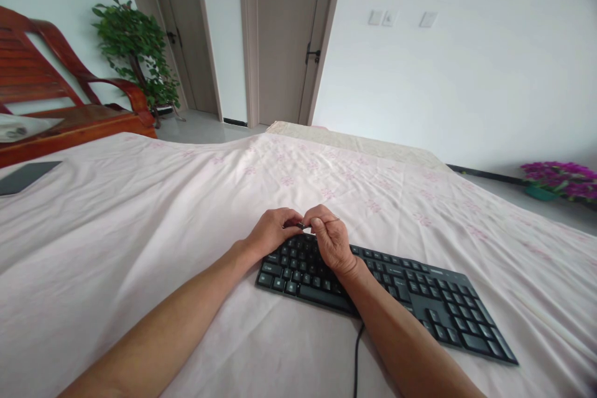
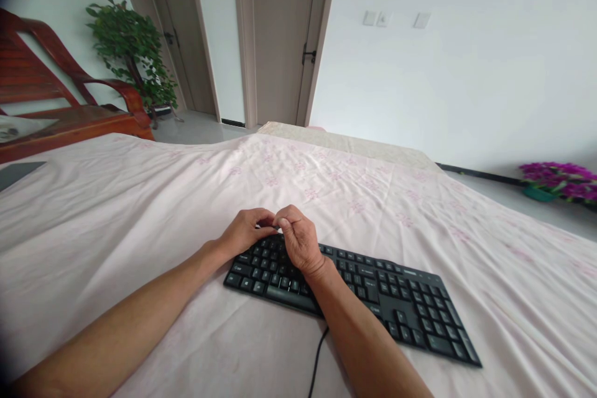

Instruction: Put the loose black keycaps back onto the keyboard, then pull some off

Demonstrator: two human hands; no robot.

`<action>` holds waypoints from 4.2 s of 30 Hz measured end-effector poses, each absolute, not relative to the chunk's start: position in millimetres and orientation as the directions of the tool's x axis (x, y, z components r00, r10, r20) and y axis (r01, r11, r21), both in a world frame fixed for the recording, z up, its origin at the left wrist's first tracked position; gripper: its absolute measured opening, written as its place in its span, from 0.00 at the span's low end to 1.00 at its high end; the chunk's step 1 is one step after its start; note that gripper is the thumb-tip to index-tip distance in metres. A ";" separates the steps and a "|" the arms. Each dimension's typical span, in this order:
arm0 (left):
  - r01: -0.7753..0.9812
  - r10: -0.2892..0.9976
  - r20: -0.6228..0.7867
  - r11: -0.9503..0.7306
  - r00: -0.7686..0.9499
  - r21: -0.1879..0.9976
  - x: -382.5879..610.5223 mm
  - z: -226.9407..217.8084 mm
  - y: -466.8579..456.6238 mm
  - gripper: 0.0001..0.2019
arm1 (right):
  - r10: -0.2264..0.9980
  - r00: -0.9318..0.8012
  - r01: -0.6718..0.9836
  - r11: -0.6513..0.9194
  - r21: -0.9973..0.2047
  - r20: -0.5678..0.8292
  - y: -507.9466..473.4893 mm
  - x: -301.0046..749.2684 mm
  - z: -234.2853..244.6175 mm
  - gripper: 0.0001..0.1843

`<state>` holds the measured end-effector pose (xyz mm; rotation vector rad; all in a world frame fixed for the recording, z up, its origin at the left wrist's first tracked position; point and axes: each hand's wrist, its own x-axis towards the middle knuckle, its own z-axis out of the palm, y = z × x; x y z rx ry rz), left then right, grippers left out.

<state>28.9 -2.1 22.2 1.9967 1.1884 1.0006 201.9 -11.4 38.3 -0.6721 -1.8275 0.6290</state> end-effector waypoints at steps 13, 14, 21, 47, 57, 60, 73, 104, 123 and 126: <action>0.613 0.810 0.414 -0.585 0.415 0.530 28.0 27.6 -5.2 0.08 | 0.628 -0.266 0.254 0.777 -0.575 0.731 -15.4 205.9 36.0 0.13; 0.639 0.812 0.408 -0.582 0.418 0.503 28.1 27.2 -5.2 0.08 | 0.595 -0.285 0.265 0.802 -0.535 0.751 -16.1 206.0 36.4 0.12; 0.544 0.889 0.397 -0.455 0.229 0.705 32.2 25.6 -3.6 0.06 | 0.497 -0.291 0.443 0.827 -0.346 0.818 -17.6 211.4 49.4 0.10; 0.264 0.913 0.383 -0.408 0.143 0.874 41.6 23.9 -9.2 0.08 | 0.954 -0.216 0.690 0.301 -0.658 0.209 -4.0 215.1 63.5 0.06; 0.527 0.956 0.288 -0.278 0.065 0.803 28.7 15.8 -1.8 0.09 | 0.992 -0.101 0.915 0.124 -0.383 0.082 14.6 244.0 51.8 0.04; 0.528 0.960 0.262 -0.272 0.095 0.805 23.9 10.0 4.9 0.11 | 0.987 -0.141 0.912 0.158 -0.379 0.073 15.1 242.7 45.8 0.05; 0.659 0.953 0.159 -0.295 0.259 0.692 35.5 6.2 43.0 0.09 | 0.979 -0.176 0.915 0.200 -0.349 0.100 19.9 240.3 34.8 0.06; 0.430 0.987 0.145 -0.159 0.066 0.889 23.4 6.8 22.3 0.20 | 0.917 -0.139 0.442 0.396 -0.805 0.375 -23.5 264.5 86.5 0.23; 0.327 0.964 0.227 -0.262 0.142 0.908 22.9 8.3 14.7 0.18 | 0.873 -0.381 0.284 0.423 -0.860 0.304 -14.3 233.2 54.2 0.19; 0.322 0.964 0.216 -0.255 0.153 0.912 23.7 9.2 14.2 0.17 | 0.870 -0.419 0.354 0.420 -0.836 0.260 -10.8 228.7 59.0 0.17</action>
